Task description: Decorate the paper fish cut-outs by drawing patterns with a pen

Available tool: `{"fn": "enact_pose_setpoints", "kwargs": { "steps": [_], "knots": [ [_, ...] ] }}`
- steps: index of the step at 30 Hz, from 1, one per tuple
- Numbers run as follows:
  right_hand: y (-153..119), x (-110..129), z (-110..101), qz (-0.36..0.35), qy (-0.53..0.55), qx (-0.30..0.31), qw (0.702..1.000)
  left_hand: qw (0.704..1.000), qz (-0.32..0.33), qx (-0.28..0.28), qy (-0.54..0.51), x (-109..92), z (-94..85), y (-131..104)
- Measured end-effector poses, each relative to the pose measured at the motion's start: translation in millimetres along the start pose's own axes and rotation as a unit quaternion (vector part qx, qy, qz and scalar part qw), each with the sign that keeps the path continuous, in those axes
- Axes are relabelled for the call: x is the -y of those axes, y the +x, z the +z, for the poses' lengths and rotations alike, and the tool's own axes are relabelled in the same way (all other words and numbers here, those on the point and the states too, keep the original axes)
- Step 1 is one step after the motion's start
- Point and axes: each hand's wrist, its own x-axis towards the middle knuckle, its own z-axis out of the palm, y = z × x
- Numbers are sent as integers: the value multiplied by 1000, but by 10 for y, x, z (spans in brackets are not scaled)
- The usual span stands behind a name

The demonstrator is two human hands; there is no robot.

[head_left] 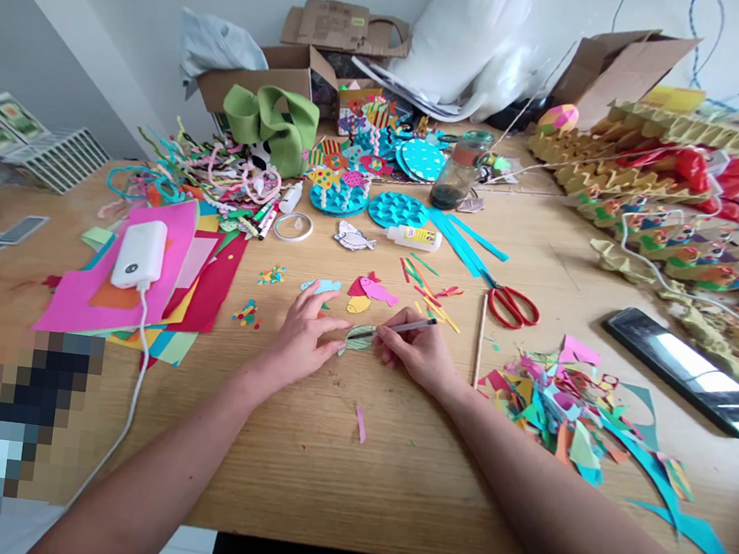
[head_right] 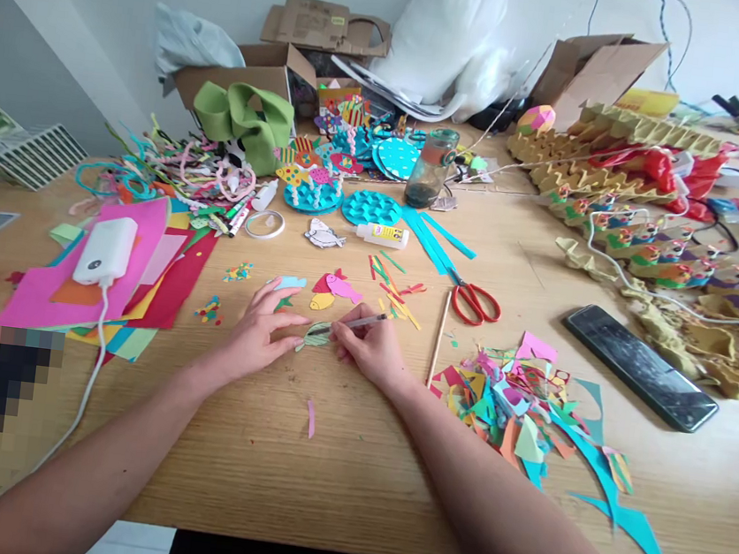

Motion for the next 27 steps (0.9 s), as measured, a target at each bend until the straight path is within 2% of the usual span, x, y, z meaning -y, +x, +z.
{"fn": "enact_pose_setpoints", "kwargs": {
  "steps": [6,13,20,27],
  "knots": [
    [4,-69,-12,-3,-1,4,1000,998,14,61,2,-51,-44,71],
    [9,-58,-11,-5,-3,4,1000,993,15,115,-1,8,-82,93],
    [7,-89,-26,-10,-9,11,1000,986,31,162,-16,48,-142,227],
    [1,-68,-19,-1,-6,12,1000,987,14,159,-31,113,-50,202]
  ]
}}
